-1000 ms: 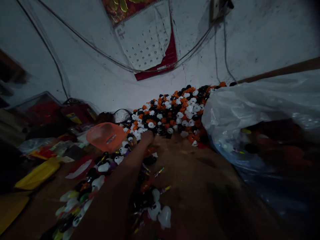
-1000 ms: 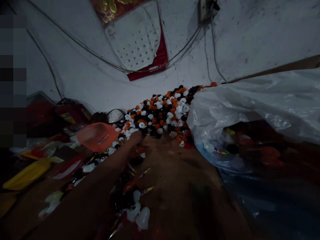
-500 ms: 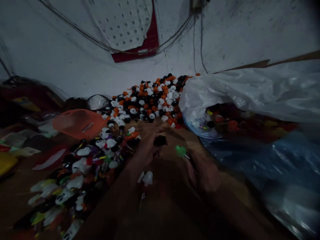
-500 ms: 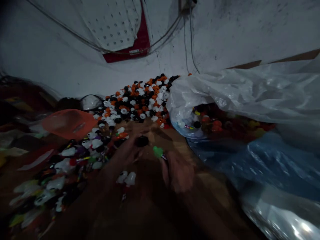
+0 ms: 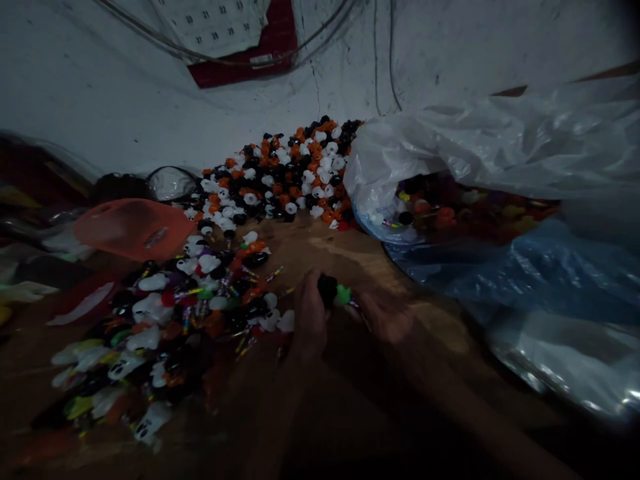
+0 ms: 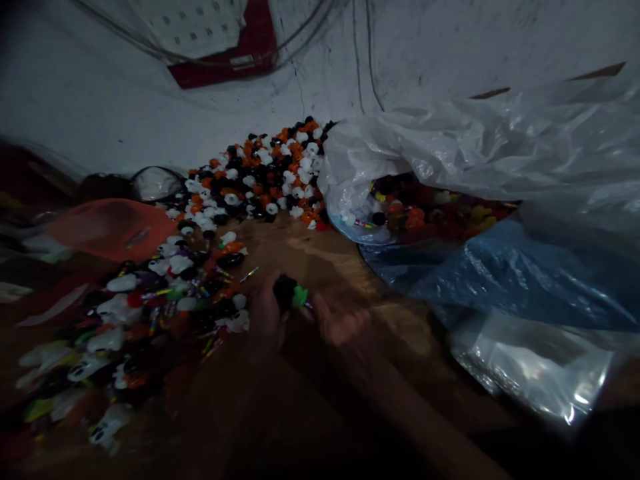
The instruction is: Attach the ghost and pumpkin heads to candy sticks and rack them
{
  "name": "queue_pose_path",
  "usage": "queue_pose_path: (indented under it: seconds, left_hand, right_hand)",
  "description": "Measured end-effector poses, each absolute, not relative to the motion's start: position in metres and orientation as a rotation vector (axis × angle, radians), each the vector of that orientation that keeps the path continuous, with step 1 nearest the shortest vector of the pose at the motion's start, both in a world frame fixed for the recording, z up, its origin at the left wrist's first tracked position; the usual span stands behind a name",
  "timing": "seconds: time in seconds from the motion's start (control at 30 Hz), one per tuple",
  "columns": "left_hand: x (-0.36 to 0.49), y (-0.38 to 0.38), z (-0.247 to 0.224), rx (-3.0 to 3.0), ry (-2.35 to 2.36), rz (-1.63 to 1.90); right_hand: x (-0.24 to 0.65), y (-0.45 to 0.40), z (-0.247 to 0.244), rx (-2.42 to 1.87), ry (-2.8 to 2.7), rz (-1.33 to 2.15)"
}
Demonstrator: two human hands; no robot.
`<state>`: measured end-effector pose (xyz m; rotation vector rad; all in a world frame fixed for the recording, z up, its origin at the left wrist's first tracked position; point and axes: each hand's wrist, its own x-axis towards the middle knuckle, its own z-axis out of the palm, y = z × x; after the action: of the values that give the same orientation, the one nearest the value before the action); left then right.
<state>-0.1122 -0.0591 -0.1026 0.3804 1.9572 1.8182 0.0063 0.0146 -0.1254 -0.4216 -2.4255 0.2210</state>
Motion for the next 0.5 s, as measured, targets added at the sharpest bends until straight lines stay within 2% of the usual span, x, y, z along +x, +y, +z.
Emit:
queue_pose_path:
  seconds: [0.13,0.33,0.5]
  left_hand:
    - [-0.11,-0.064,-0.096,0.812,2.054,1.654]
    - [-0.106,-0.058,-0.102,0.364,1.901,1.655]
    - [-0.106,-0.06,-0.107,0.462,2.061,1.485]
  right_hand:
    - [0.017,0.012,-0.12,-0.571,-2.413,0.132]
    - [0.03,0.011,-0.112,-0.621,-2.44,0.156]
    - [0.04,0.013,-0.105,-0.448,-2.649,0.303]
